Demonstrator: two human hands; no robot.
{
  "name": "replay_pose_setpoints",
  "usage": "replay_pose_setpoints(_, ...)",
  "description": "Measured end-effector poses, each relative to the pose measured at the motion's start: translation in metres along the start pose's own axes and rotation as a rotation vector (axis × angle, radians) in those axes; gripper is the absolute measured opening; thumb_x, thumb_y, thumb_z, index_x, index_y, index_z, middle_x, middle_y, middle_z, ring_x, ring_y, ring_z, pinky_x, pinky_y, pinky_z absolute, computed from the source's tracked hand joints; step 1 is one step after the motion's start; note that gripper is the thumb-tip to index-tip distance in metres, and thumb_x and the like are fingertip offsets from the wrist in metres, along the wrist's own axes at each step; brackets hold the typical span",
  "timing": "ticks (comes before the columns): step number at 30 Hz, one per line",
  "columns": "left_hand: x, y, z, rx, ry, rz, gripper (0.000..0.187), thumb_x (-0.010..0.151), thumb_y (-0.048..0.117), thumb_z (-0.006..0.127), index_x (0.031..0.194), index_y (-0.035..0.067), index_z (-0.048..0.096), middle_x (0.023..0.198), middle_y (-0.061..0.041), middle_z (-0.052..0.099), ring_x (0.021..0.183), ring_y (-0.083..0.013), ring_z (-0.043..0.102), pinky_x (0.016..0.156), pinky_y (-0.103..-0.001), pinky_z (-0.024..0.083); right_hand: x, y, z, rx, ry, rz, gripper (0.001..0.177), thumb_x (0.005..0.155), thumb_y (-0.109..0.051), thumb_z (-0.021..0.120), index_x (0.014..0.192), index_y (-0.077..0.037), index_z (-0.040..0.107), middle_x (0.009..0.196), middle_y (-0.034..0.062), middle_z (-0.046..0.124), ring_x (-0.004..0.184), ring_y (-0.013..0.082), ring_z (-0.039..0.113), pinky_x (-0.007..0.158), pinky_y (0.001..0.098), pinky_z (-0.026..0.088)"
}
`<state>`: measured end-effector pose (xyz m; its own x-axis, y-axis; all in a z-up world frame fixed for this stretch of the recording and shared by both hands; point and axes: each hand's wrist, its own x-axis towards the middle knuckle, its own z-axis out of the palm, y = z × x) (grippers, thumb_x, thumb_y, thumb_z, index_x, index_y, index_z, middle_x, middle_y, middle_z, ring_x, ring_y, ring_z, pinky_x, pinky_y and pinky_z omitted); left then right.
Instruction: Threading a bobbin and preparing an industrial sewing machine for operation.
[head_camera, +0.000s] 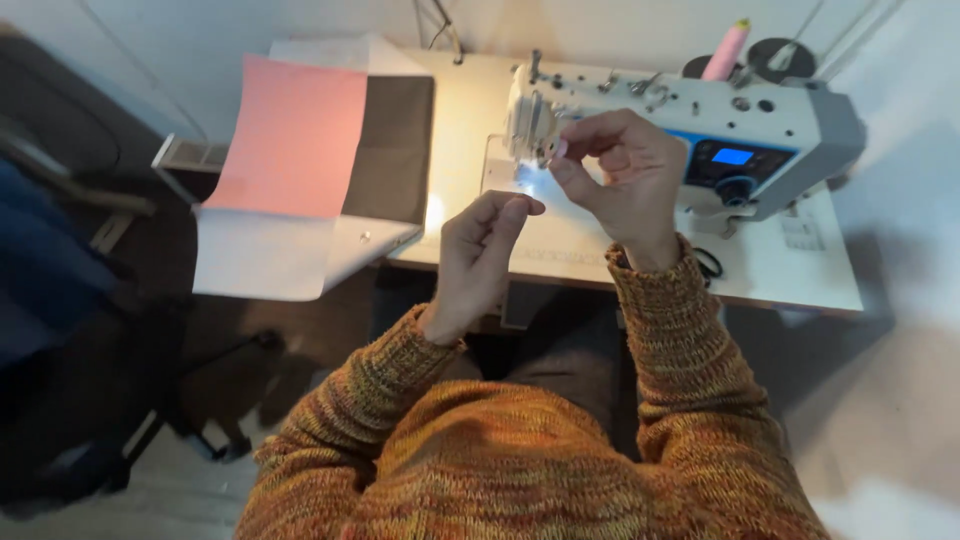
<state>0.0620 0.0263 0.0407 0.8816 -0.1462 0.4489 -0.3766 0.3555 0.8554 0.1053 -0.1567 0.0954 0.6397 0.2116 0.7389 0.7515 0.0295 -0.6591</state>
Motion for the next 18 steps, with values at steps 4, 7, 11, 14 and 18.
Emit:
replay_pose_setpoints(4,-0.018,-0.017,-0.019,0.054,-0.095,0.036,0.032,0.113,0.024,0.050,0.115,-0.001,0.069,0.082,0.005,0.062,0.066,0.0008,0.041,0.060,-0.018,0.035,-0.003,0.012,0.013,0.129,0.083,0.037,0.030,0.097,-0.001,0.082,0.122,0.005,0.067,0.107,0.0083,0.073,0.091,0.0109,0.070,0.086,0.0239,0.061)
replay_pose_setpoints(7,-0.030,-0.049,-0.035,-0.015,-0.244,-0.030,0.039,0.115,0.031,0.045,0.111,0.002,0.070,0.071,0.009,0.054,0.059,0.0019,0.039,0.055,-0.017,0.031,-0.006,0.018,0.017,0.182,0.119,0.094,0.028,0.097,-0.002,0.083,0.120,0.004,0.068,0.102,0.0086,0.073,0.086,0.0100,0.070,0.080,0.0225,0.060)
replay_pose_setpoints(11,-0.040,-0.079,-0.060,-0.236,-0.222,-0.210,0.041,0.118,0.034,0.044,0.101,0.005,0.067,0.065,0.010,0.045,0.055,0.0011,0.036,0.050,-0.020,0.026,-0.004,0.016,0.025,0.386,0.099,0.182,0.024,0.095,-0.005,0.082,0.114,0.002,0.068,0.103,0.0129,0.077,0.075,0.0094,0.070,0.068,0.0210,0.060)
replay_pose_setpoints(14,-0.035,-0.069,-0.091,-0.185,-0.199,-0.196,0.041,0.118,0.035,0.046,0.101,0.006,0.069,0.066,0.011,0.043,0.057,0.0013,0.035,0.050,-0.020,0.026,-0.009,0.029,0.020,0.474,0.019,0.194,0.022,0.095,-0.004,0.082,0.115,0.003,0.073,0.095,0.0140,0.078,0.071,0.0098,0.071,0.063,0.0205,0.059)
replay_pose_setpoints(18,-0.009,-0.041,-0.134,0.077,0.081,-0.321,0.036,0.107,0.036,0.054,0.104,0.007,0.075,0.062,0.012,0.043,0.051,-0.0001,0.036,0.044,-0.020,0.029,-0.008,0.022,0.023,0.354,-0.122,0.272,0.024,0.091,0.000,0.082,0.113,0.003,0.072,0.104,0.0135,0.076,0.084,0.0124,0.073,0.073,0.0226,0.062)
